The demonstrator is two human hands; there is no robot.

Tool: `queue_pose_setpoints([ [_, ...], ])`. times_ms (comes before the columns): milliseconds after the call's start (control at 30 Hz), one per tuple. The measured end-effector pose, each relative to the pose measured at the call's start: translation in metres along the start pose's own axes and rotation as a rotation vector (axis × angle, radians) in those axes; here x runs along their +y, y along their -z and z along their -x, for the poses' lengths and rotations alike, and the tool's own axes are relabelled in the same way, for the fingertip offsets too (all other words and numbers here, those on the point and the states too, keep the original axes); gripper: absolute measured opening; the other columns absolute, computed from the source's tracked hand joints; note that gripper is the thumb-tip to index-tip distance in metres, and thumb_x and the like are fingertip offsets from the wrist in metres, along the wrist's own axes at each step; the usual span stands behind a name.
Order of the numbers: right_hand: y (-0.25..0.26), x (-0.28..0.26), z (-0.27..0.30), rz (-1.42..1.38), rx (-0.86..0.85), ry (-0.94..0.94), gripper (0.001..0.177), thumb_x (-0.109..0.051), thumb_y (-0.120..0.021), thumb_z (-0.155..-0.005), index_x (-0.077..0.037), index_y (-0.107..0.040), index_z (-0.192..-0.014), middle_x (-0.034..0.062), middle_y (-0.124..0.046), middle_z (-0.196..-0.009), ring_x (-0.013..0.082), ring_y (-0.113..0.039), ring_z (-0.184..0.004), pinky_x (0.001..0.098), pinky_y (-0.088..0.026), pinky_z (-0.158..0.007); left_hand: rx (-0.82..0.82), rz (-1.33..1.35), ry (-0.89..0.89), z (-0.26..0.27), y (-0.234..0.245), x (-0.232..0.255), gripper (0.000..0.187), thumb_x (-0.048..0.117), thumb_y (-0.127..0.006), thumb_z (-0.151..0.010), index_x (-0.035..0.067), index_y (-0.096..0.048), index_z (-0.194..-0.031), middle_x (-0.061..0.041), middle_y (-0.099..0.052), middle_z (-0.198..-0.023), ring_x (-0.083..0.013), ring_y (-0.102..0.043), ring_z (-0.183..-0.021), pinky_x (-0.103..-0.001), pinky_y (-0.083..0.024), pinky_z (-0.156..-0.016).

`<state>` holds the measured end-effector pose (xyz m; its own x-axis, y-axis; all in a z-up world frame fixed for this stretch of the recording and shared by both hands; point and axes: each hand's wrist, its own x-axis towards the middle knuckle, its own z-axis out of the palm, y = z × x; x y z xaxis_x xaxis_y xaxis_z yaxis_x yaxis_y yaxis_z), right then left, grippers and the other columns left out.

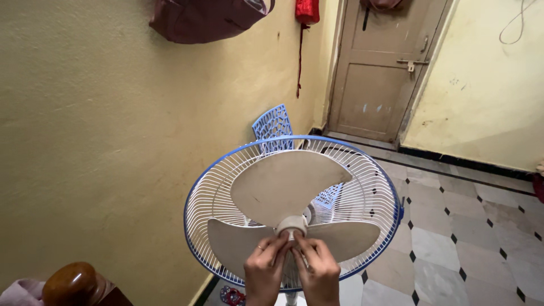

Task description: The person assembles a standing electric fan by attaching the front grille, securing the fan blades, and tightening the central hub nut. The person then adjusts the fan's orientation and secures the rear grille.

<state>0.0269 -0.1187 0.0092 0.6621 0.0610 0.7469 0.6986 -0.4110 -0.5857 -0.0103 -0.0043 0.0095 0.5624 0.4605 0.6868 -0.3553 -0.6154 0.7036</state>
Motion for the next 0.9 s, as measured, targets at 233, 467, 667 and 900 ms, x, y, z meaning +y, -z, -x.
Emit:
queue_pose_setpoints([
  [233, -0.034, 0.016, 0.028, -0.362, 0.194, -0.394, 0.04, 0.003, -0.081, -0.074, -0.004, -0.079, -0.113, 0.0083, -0.08, -0.088, 0.0129, -0.079, -0.077, 0.0281, -0.064, -0.071, 0.214, 0.215, 0.283, 0.024, -0.029, -0.029, 0.021, 0.005, -0.083, -0.076, 0.001, -0.083, -0.097, -0.009, -0.083, -0.083, -0.0139, -0.08, -0.073, -0.028, -0.063, -0.067],
  [467, -0.057, 0.048, 0.044, -0.685, 0.237, -0.664, 0.027, 0.008, -0.078, -0.079, 0.01, -0.077, -0.105, 0.0153, -0.081, -0.092, 0.0171, -0.077, -0.083, 0.0291, -0.061, -0.078, 0.178, 0.385, 0.641, 0.03, -0.038, -0.037, 0.013, 0.005, -0.084, -0.08, -0.004, -0.082, -0.089, -0.012, -0.081, -0.077, -0.0143, -0.075, -0.07, -0.028, -0.061, -0.068],
  [667, -0.018, 0.003, 0.017, -0.279, 0.198, -0.294, 0.025, 0.001, -0.074, -0.082, -0.002, -0.078, -0.106, 0.0092, -0.078, -0.095, 0.0165, -0.077, -0.083, 0.0275, -0.061, -0.073, 0.172, -0.002, -0.051, 0.007, -0.001, 0.007, 0.017, 0.007, -0.079, -0.081, 0.003, -0.078, -0.098, -0.009, -0.077, -0.093, -0.0189, -0.078, -0.077, -0.029, -0.061, -0.067],
  [900, 0.001, -0.028, -0.011, -0.149, 0.07, -0.095, 0.025, -0.005, -0.073, -0.087, -0.003, -0.075, -0.111, 0.0109, -0.073, -0.105, 0.0204, -0.075, -0.088, 0.0299, -0.063, -0.073, -0.016, -0.031, -0.069, -0.028, 0.009, 0.036, 0.02, 0.006, -0.077, -0.081, 0.007, -0.079, -0.101, -0.009, -0.075, -0.091, -0.0238, -0.077, -0.076, -0.033, -0.059, -0.065],
])
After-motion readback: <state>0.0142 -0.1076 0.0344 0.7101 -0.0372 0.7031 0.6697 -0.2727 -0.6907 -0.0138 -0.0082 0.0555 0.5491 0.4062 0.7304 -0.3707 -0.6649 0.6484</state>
